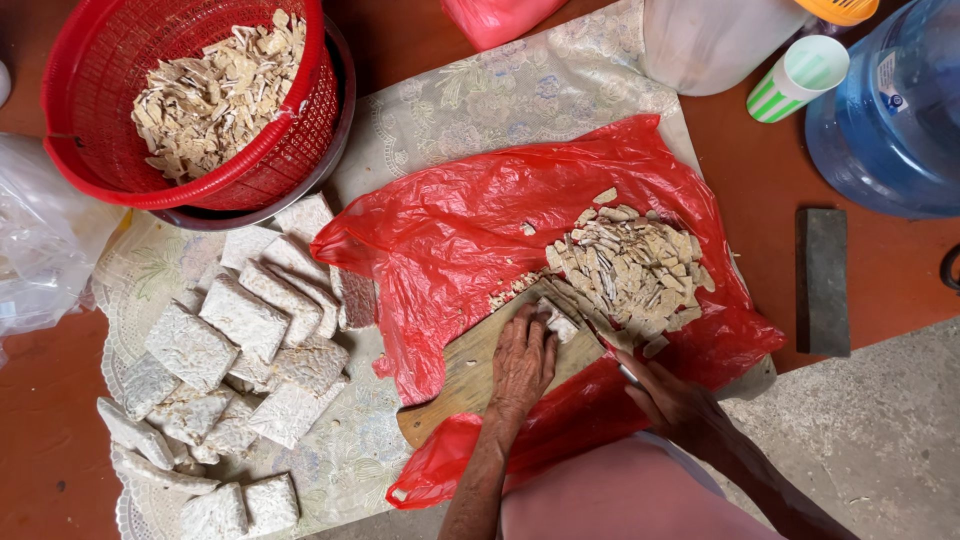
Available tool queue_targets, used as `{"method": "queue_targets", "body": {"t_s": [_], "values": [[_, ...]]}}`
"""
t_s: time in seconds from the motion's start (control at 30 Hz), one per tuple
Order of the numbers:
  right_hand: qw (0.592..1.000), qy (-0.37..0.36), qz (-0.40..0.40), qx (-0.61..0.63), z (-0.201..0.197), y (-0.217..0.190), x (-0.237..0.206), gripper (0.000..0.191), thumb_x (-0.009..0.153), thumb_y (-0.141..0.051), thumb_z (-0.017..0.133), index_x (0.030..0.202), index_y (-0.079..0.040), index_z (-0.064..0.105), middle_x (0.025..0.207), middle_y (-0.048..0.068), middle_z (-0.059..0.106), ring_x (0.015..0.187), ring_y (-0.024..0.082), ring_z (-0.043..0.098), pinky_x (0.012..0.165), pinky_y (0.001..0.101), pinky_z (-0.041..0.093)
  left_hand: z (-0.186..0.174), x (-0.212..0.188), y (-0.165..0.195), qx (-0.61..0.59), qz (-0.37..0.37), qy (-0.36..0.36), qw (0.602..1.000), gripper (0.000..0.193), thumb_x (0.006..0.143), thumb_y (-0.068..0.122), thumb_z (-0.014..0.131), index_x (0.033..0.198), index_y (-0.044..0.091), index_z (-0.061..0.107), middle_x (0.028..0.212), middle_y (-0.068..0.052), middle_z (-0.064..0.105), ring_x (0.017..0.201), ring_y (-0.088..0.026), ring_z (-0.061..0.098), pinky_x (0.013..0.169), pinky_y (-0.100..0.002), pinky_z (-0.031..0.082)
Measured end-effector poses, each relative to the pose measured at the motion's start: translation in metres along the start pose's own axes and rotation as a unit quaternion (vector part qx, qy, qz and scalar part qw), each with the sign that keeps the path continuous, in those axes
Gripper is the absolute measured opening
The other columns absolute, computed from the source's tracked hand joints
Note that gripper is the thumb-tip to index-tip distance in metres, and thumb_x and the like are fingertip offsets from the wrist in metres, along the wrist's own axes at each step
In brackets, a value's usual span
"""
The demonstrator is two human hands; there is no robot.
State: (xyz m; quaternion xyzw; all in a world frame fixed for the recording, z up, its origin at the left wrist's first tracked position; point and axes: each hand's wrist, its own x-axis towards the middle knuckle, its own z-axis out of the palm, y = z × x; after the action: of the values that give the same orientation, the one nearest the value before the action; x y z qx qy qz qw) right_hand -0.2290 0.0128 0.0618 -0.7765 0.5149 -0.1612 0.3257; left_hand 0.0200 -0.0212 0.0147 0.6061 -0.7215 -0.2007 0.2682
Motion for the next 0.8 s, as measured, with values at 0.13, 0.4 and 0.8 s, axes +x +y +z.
{"method": "queue_targets", "body": {"t_s": [0.13, 0.4, 0.8], "values": [[0.981, -0.116, 0.147, -0.052, 0.001, 0.001, -0.021, 0.064, 0.099, -0.028, 0.057, 0.161, -0.025, 0.041, 0.105, 0.01, 0.067, 0.081, 0.028, 0.072, 0.07, 0.0403, 0.059, 0.013, 0.001, -0.004, 0.061, 0.038, 0.042, 0.997, 0.036, 0.096, 0.019, 0.068, 0.127, 0.001, 0.062, 0.135, -0.014, 0.057, 0.113, -0.033, 0.056, 0.101, -0.046, 0.045], [0.996, 0.053, -0.06, -0.026, 0.031, 0.0, 0.037, 0.052, 0.098, -0.024, 0.06, 0.146, -0.01, 0.046, 0.133, 0.022, 0.063, 0.097, 0.036, 0.072, 0.072, 0.0407, 0.06, 0.017, -0.001, -0.007, 0.05, 0.039, 0.061, 0.996, 0.036, 0.094, 0.019, 0.07, 0.127, 0.004, 0.063, 0.135, -0.012, 0.059, 0.115, -0.032, 0.056, 0.102, -0.044, 0.044], [0.979, -0.115, 0.162, -0.048, 0.008, 0.007, -0.022, 0.067, 0.097, -0.031, 0.058, 0.16, -0.028, 0.038, 0.107, 0.01, 0.067, 0.084, 0.032, 0.071, 0.071, 0.0439, 0.058, 0.025, -0.001, -0.012, 0.052, 0.045, 0.072, 0.995, 0.033, 0.094, 0.02, 0.07, 0.122, 0.004, 0.063, 0.133, -0.013, 0.059, 0.117, -0.033, 0.055, 0.102, -0.046, 0.042]]}}
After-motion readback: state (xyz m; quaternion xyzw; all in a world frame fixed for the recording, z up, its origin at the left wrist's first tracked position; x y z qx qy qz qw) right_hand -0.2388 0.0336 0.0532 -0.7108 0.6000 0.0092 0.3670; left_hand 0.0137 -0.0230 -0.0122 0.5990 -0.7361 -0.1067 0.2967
